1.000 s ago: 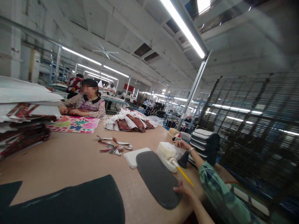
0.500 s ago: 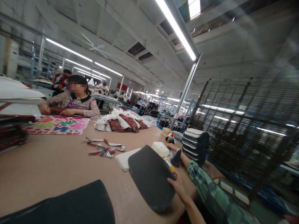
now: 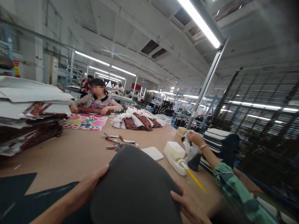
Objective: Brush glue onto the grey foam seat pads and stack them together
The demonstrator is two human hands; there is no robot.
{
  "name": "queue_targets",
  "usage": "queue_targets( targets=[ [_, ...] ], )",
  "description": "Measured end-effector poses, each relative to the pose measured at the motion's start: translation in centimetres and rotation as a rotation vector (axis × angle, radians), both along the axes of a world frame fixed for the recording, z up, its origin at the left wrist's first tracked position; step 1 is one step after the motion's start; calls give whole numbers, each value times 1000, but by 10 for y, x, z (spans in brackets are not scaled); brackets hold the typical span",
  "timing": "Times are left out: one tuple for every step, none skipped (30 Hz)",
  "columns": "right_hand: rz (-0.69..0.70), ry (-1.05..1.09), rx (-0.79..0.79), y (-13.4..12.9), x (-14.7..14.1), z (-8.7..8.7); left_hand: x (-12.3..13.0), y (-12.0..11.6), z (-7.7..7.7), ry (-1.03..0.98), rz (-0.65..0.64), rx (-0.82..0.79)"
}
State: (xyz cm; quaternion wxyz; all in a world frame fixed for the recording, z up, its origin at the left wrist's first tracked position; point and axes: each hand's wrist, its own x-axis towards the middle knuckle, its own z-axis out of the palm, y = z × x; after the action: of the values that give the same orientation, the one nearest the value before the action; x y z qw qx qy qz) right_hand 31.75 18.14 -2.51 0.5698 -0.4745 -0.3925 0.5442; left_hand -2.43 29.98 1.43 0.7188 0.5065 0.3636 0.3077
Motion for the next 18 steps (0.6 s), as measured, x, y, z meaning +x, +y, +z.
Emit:
queue_targets(
  targets=[
    [8,-62,-4,6,0,-5,1,-1,-3,-46,-42,-31],
    [-29,-109,-4,12,2,-11,0,-1,-8,-40,-38,-11],
    [-102,-133,-5,19,6,-18,-2,0,-15,-5,10,37],
    [-193,-129,-14,25,11,-26,-7,0,-22,46,73,85],
    [-287,-98,-28,30,17,-35,-12,1,-30,102,147,115],
    [-371,-52,-41,33,24,-44,-18,2,-39,151,225,122],
    [-434,-7,-51,34,29,-52,-24,3,-47,189,296,112],
    [-473,25,-59,33,34,-58,-29,4,-55,210,349,98],
    [-497,39,-69,30,37,-61,-35,5,-63,217,377,85],
    [-520,42,-80,27,38,-61,-40,5,-70,214,381,71],
    [-532,25,-85,24,36,-57,-44,5,-76,207,369,62],
    [-534,-15,-78,22,32,-51,-48,5,-81,206,352,57],
    [-521,-78,-58,21,26,-44,-51,4,-84,214,344,57],
    [-490,-159,-31,22,19,-36,-54,3,-86,230,344,62],
    [-444,-247,-5,25,12,-29,-57,1,-85,249,347,69],
    [-394,-330,10,29,4,-24,-59,-3,-83,264,346,79],
    [-346,-409,8,34,-3,-23,-62,-8,-79,270,338,98],
    [-307,-479,-13,39,-10,-25,-65,-15,-73,269,327,131]
  ],
)
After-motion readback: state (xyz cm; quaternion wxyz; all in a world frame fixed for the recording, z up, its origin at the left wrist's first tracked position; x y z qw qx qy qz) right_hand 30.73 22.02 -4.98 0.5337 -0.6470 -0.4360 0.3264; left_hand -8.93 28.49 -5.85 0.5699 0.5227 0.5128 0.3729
